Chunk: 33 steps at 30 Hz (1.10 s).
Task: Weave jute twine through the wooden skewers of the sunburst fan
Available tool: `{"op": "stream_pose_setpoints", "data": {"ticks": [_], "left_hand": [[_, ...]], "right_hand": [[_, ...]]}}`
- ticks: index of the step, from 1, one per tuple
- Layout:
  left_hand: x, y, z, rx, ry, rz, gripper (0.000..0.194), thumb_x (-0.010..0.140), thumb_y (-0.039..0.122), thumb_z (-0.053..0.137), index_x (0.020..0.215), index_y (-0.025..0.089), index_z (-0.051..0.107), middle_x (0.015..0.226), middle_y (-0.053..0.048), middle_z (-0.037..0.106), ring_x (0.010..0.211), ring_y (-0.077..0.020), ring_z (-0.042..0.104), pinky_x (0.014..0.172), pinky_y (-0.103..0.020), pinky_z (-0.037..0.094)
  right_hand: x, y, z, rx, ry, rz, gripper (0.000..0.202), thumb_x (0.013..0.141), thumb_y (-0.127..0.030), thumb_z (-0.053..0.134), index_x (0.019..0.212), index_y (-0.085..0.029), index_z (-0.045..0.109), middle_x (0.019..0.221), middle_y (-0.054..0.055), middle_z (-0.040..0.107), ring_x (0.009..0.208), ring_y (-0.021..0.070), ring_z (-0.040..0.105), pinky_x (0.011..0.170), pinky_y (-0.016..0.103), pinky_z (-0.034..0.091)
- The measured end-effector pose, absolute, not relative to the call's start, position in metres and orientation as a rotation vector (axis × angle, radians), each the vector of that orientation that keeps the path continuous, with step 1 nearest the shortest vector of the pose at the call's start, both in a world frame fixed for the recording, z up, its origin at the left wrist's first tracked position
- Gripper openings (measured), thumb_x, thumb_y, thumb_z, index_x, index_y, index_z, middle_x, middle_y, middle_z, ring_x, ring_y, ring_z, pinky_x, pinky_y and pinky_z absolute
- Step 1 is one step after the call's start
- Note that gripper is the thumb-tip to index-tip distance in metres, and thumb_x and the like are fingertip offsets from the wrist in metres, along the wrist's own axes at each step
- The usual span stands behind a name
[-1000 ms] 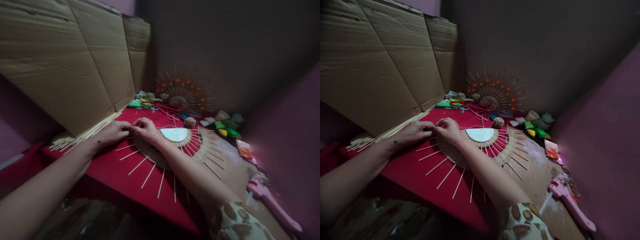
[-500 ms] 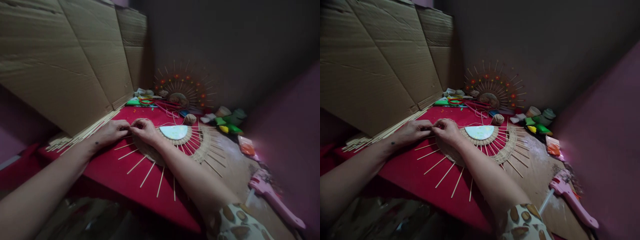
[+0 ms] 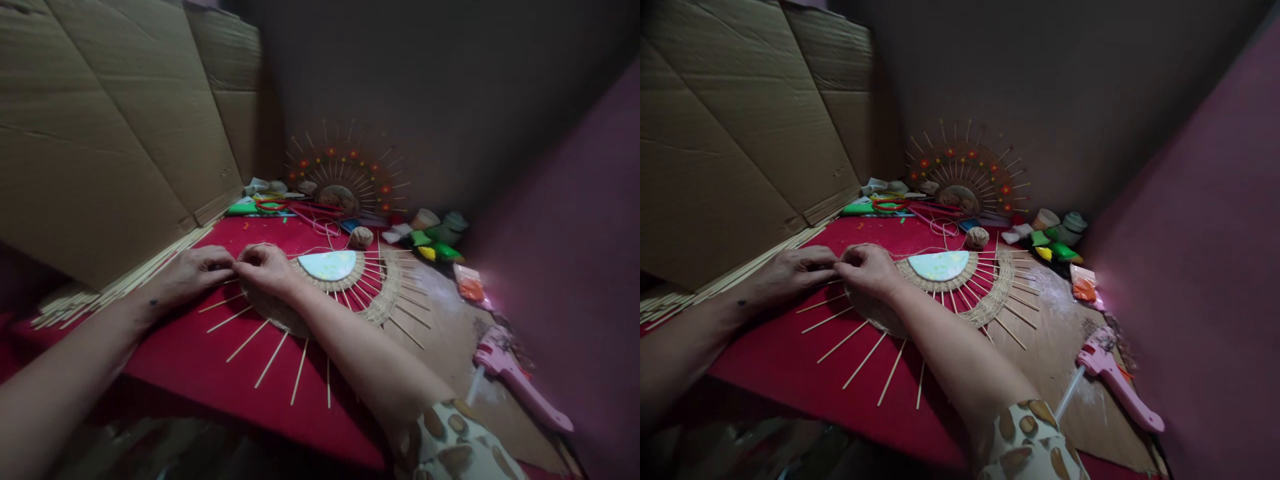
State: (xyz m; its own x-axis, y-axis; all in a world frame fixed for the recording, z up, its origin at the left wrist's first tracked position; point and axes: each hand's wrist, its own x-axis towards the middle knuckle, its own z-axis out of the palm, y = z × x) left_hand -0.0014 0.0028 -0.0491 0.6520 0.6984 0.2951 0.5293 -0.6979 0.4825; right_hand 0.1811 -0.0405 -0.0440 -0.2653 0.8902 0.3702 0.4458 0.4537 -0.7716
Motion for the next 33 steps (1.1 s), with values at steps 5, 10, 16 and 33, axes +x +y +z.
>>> {"op": "stream_pose_setpoints", "data": {"ticks": [5,10,16,33], "left_hand": [[0.0,-0.004,-0.046,2.484,0.959,0.648,0.024,0.083,0.041,0.055,0.079,0.019,0.063,0.075,0.002,0.063,0.072,-0.0138,0.053,0.069,-0.024,0.041],[0.002,-0.007,-0.044,2.469,0.961,0.684,0.023,0.082,0.04,0.054,0.078,0.019,0.062,0.074,0.002,0.063,0.072,-0.0141,0.053,0.069,-0.024,0.041],[0.004,-0.007,-0.044,2.441,1.017,0.603,0.03,0.079,0.044,0.052,0.081,0.017,0.065,0.08,-0.003,0.066,0.076,-0.0161,0.058,0.073,-0.024,0.043],[0.007,-0.014,-0.041,2.486,1.05,0.58,0.024,0.078,0.024,0.048,0.086,0.016,0.069,0.086,-0.005,0.067,0.081,-0.0158,0.06,0.076,-0.027,0.045]], "right_hand": [[0.182,-0.039,-0.046,-1.127,-1.901,0.718,0.012,0.079,-0.021,0.064,0.067,-0.016,0.063,0.064,-0.004,0.057,0.066,0.0097,0.054,0.062,0.019,0.04],[0.182,-0.039,-0.049,-1.095,-1.849,0.808,0.011,0.077,-0.019,0.064,0.067,-0.016,0.061,0.063,-0.004,0.056,0.065,0.0093,0.054,0.061,0.018,0.041],[0.186,-0.042,-0.047,-1.049,-1.792,0.874,0.01,0.073,-0.018,0.063,0.064,-0.015,0.062,0.059,-0.005,0.055,0.059,0.0083,0.049,0.056,0.019,0.037],[0.192,-0.056,-0.036,-1.099,-1.761,0.922,0.013,0.071,-0.025,0.059,0.062,-0.017,0.063,0.061,-0.001,0.062,0.063,0.0125,0.056,0.063,0.024,0.042]]}}
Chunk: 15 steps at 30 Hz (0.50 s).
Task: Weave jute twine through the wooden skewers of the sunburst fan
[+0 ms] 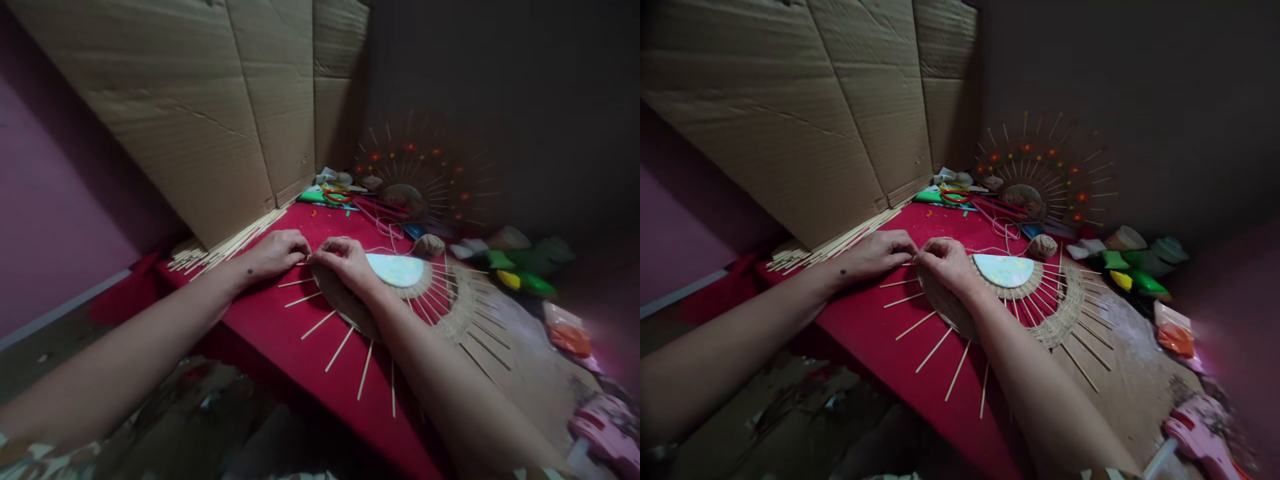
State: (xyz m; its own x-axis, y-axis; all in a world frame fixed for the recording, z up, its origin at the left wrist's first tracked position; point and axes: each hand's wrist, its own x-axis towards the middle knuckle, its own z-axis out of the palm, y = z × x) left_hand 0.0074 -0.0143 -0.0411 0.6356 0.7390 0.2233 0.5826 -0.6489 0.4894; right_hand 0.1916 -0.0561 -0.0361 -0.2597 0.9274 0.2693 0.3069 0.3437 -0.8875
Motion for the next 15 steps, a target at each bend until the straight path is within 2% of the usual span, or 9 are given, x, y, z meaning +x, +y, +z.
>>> {"op": "stream_pose_setpoints", "data": {"ticks": [4,8,15], "left_hand": [[0.007,-0.0148,-0.0412,2.438,1.069,0.636,0.026,0.072,0.022,0.047,0.085,0.015,0.069,0.085,-0.005,0.067,0.08,-0.0162,0.06,0.074,-0.027,0.046],[0.0066,-0.0116,-0.0415,2.338,1.154,0.635,0.036,0.066,0.022,0.044,0.091,0.015,0.07,0.085,-0.003,0.069,0.075,-0.0158,0.06,0.072,-0.026,0.047],[0.0061,-0.0084,-0.0395,2.383,1.187,0.563,0.035,0.072,0.038,0.049,0.086,0.015,0.071,0.082,-0.003,0.07,0.075,-0.0161,0.059,0.07,-0.025,0.043]], "right_hand": [[0.1919,-0.0565,-0.0383,-1.102,-1.835,0.844,0.013,0.072,-0.023,0.057,0.062,-0.017,0.063,0.061,-0.001,0.06,0.064,0.0132,0.056,0.064,0.025,0.042],[0.1912,-0.0554,-0.0403,-1.099,-1.898,0.813,0.014,0.073,-0.023,0.057,0.063,-0.017,0.064,0.06,-0.002,0.06,0.064,0.0133,0.056,0.065,0.025,0.043],[0.1901,-0.0548,-0.0414,-1.065,-1.918,0.771,0.016,0.072,-0.024,0.057,0.06,-0.017,0.064,0.056,-0.002,0.058,0.062,0.0129,0.054,0.065,0.025,0.042]]}}
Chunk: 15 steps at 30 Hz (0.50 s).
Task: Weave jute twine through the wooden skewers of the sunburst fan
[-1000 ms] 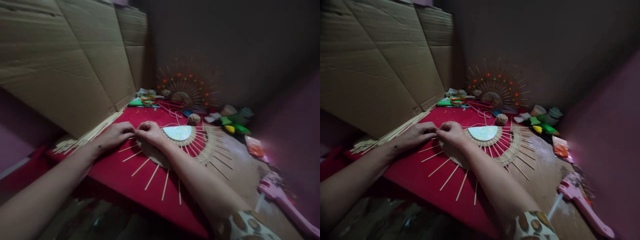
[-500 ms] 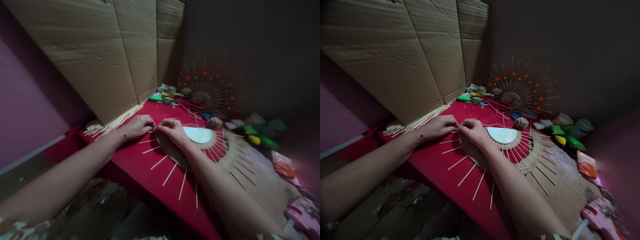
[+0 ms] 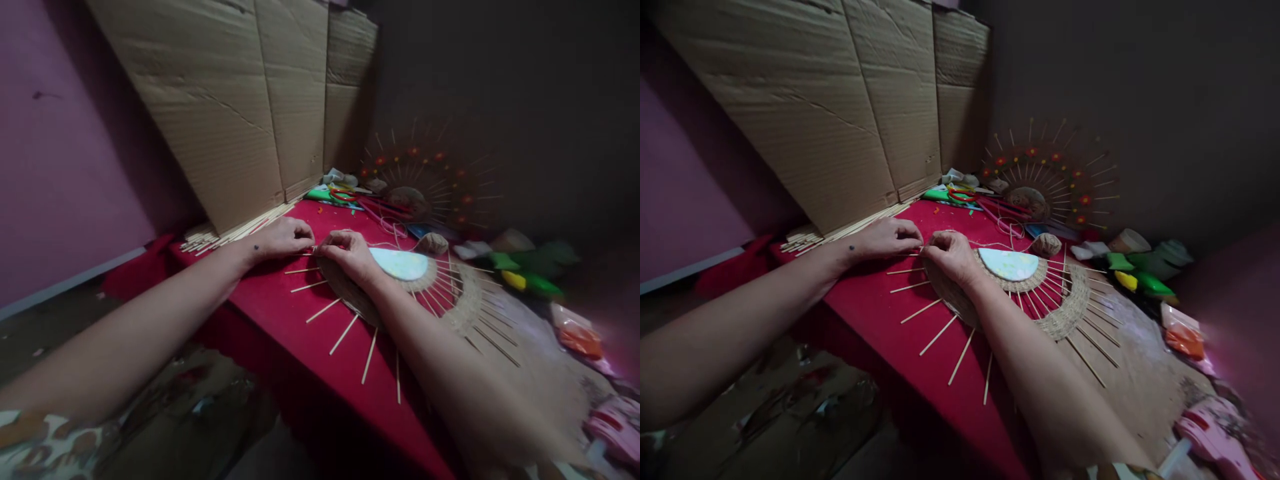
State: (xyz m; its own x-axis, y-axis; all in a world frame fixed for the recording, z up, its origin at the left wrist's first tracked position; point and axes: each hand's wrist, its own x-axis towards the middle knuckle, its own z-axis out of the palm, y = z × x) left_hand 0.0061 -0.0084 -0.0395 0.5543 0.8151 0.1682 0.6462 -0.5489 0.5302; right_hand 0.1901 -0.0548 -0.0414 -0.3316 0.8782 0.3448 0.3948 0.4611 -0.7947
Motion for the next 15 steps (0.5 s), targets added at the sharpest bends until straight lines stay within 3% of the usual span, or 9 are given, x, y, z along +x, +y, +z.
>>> {"op": "stream_pose_setpoints", "data": {"ticks": [5,15], "left_hand": [[0.0057,-0.0051,-0.041,2.389,1.093,0.529,0.04,0.074,0.048,0.051,0.088,0.015,0.069,0.08,-0.002,0.067,0.074,-0.0164,0.058,0.066,-0.025,0.042],[0.0048,-0.0042,-0.0446,2.421,1.01,0.541,0.033,0.075,0.044,0.053,0.085,0.015,0.066,0.077,-0.001,0.064,0.072,-0.0151,0.056,0.064,-0.024,0.04]], "right_hand": [[0.1895,-0.0509,-0.0449,-1.043,-1.921,0.772,0.017,0.071,-0.027,0.058,0.058,-0.016,0.062,0.055,-0.003,0.055,0.059,0.0121,0.051,0.061,0.025,0.04],[0.1898,-0.0465,-0.0479,-1.049,-1.853,0.781,0.019,0.072,-0.031,0.06,0.061,-0.016,0.062,0.06,-0.001,0.059,0.059,0.0113,0.052,0.058,0.023,0.039]]}}
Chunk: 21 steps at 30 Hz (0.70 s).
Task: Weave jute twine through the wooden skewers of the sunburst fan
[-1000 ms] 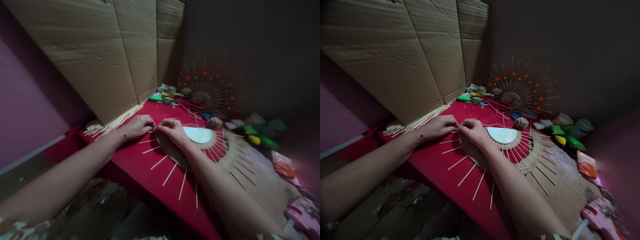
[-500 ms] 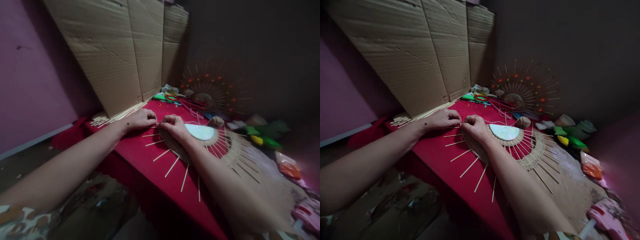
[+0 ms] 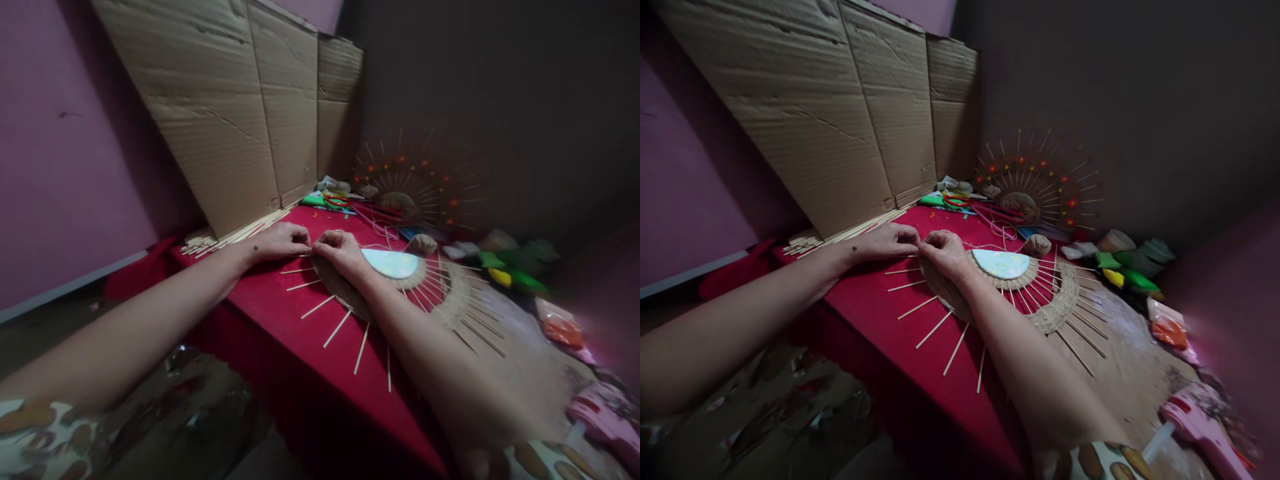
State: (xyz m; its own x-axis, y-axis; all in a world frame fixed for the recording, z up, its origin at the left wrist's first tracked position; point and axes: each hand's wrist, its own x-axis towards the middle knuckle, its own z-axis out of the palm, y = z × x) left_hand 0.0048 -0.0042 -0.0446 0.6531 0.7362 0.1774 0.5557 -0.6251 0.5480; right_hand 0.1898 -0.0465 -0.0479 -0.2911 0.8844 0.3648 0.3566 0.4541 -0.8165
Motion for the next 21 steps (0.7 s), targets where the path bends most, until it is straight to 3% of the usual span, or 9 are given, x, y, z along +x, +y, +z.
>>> {"op": "stream_pose_setpoints", "data": {"ticks": [4,11,21], "left_hand": [[0.005,-0.005,-0.044,2.42,1.016,0.551,0.032,0.074,0.043,0.053,0.083,0.015,0.066,0.075,-0.001,0.063,0.07,-0.0147,0.055,0.063,-0.024,0.04],[0.005,-0.003,-0.044,2.445,1.018,0.549,0.028,0.073,0.04,0.053,0.078,0.015,0.064,0.069,0.001,0.059,0.067,-0.0134,0.051,0.06,-0.022,0.037],[0.004,0.003,-0.05,2.425,0.95,0.593,0.026,0.074,0.04,0.055,0.079,0.016,0.062,0.069,0.002,0.057,0.066,-0.0119,0.05,0.06,-0.021,0.037]], "right_hand": [[0.188,-0.044,-0.051,-0.978,-1.773,0.887,0.02,0.071,-0.035,0.062,0.065,-0.016,0.062,0.066,0.002,0.063,0.062,0.0124,0.055,0.059,0.024,0.042],[0.185,-0.041,-0.052,-0.994,-1.741,0.885,0.011,0.068,-0.028,0.065,0.066,-0.017,0.064,0.065,0.001,0.065,0.063,0.0131,0.058,0.061,0.024,0.044],[0.184,-0.036,-0.054,-1.06,-1.839,0.612,0.004,0.072,-0.016,0.063,0.068,-0.017,0.065,0.07,0.001,0.066,0.069,0.0137,0.059,0.071,0.026,0.045]]}}
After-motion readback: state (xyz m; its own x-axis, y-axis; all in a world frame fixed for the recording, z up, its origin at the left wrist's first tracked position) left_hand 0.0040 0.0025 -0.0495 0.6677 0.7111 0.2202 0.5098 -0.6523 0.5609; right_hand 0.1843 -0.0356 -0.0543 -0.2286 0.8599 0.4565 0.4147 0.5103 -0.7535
